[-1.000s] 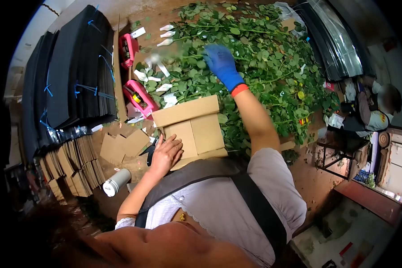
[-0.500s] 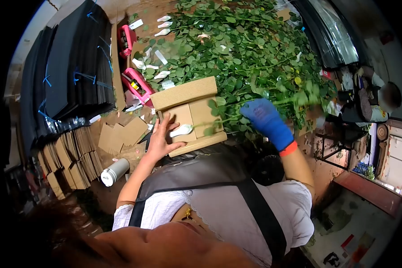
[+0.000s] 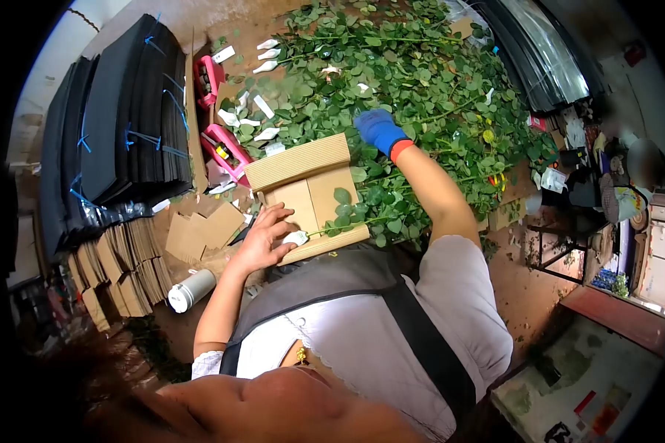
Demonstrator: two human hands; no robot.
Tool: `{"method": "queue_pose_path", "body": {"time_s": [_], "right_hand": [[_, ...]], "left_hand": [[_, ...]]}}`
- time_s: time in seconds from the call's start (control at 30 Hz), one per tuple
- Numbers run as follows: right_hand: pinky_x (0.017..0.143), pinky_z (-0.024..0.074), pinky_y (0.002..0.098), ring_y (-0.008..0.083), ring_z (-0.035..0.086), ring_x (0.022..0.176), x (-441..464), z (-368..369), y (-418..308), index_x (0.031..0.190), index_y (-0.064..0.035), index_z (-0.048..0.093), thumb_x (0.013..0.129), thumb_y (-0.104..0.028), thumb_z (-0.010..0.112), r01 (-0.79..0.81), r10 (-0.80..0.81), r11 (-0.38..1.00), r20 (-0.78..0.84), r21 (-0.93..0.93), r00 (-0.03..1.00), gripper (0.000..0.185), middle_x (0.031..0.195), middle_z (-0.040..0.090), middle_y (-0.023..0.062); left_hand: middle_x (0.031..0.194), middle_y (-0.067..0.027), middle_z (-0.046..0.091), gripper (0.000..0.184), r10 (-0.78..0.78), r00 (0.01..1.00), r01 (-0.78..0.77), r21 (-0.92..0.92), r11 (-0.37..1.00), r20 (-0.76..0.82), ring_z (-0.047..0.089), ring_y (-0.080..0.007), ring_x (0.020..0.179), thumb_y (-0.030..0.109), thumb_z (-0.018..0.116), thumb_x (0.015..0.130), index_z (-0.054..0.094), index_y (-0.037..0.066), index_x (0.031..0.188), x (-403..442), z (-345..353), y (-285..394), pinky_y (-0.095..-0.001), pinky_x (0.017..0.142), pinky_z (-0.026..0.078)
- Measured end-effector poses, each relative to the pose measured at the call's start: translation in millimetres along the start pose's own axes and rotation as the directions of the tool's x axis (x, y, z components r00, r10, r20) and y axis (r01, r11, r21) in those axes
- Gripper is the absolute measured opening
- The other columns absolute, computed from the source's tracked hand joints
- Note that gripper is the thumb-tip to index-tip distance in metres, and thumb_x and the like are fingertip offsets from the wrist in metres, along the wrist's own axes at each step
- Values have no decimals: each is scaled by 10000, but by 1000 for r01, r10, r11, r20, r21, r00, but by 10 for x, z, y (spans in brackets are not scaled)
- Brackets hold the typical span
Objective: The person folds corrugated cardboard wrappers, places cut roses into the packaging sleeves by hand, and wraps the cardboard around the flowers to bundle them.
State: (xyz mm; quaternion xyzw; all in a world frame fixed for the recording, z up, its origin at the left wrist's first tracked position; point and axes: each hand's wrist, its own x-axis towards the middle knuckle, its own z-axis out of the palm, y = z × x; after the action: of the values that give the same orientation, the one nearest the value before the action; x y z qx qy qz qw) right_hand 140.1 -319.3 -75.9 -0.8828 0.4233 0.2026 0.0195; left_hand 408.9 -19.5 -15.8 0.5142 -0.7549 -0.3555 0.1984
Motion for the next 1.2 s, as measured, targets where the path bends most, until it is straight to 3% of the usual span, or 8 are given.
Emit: {"method": "queue_pose_path", "body": {"time_s": [0.03, 0.17, 0.33, 0.57, 0.8, 1.0, 1.1, 1.2], "right_hand": [[880, 520, 418, 335, 635, 1036, 56, -105, -29, 1185, -174, 650, 851, -333, 656, -59, 55, 998, 189, 15, 981, 370, 1165, 663, 94], [865, 522, 417, 321, 652, 996, -521, -681, 102, 1098, -146, 679, 905, -239, 630, 77, 101, 967, -645, 241, 757, 219, 1092, 688, 83], [790, 530, 399, 316, 652, 903, -1247, -1191, 228, 1025, -152, 672, 885, -159, 652, 336, 116, 885, -852, 322, 510, 142, 982, 691, 84], [813, 521, 433, 302, 652, 901, -2339, -535, -62, 1012, -188, 694, 879, -226, 655, 247, -7, 788, -393, 564, 919, 143, 977, 691, 69], [702, 523, 464, 307, 662, 804, -2004, -442, -55, 919, -174, 690, 863, -290, 601, -33, 89, 894, -104, 446, 991, 157, 858, 669, 138], [824, 536, 422, 342, 668, 943, -259, 330, -88, 1240, -217, 603, 914, -252, 546, 45, 182, 926, -549, 374, 816, 333, 1083, 683, 158], [867, 531, 411, 336, 663, 992, -35, 37, -81, 1235, -220, 623, 904, -208, 555, -65, 24, 964, 160, 257, 987, 338, 1150, 671, 150], [839, 540, 421, 303, 671, 943, -156, -255, 22, 1168, -211, 666, 867, -110, 592, -15, 243, 838, -347, 546, 906, 326, 1071, 695, 87]], "left_hand": [[1320, -127, 544, 291, 1, 1000, -1, -2, 1000, 1, 413, -378, 1354, 179, 769, 785, 668, 109, 1048, 6, -7, 2, -606, 1153, 247], [1297, -136, 568, 275, -2, 997, 2, 11, 1000, -71, 432, -399, 1332, 246, 783, 799, 693, 99, 1014, -1, 120, -45, -501, 1098, 358], [1275, -135, 593, 368, -4, 993, -1, -43, 999, -116, 460, -401, 1312, 256, 810, 765, 706, 114, 1089, 16, 150, -92, -502, 1102, 356], [1312, -115, 617, 867, -221, 933, 84, -426, 901, -284, 491, -340, 1318, 303, 886, 652, 504, 84, 1399, -46, 262, -91, -483, 1189, 251], [1234, -67, 676, 568, -81, 983, 70, -68, 995, -162, 493, -318, 1321, 303, 867, 682, 690, 140, 1196, -29, 210, -126, -532, 1167, 272], [1176, -57, 699, 342, -74, 986, 75, -2, 997, -152, 528, -316, 1264, 296, 783, 792, 717, 133, 1086, 80, 116, -10, -553, 1138, 286], [1085, -46, 724, 206, 17, 964, 16, 121, 993, -266, 588, -302, 1128, 250, 737, 835, 716, 105, 980, 109, 203, -27, -547, 1058, 350], [1066, -72, 709, 187, 35, 952, -10, 82, 997, -304, 605, -297, 1027, 194, 747, 818, 704, 73, 954, 109, 214, 8, -464, 938, 443]]}}
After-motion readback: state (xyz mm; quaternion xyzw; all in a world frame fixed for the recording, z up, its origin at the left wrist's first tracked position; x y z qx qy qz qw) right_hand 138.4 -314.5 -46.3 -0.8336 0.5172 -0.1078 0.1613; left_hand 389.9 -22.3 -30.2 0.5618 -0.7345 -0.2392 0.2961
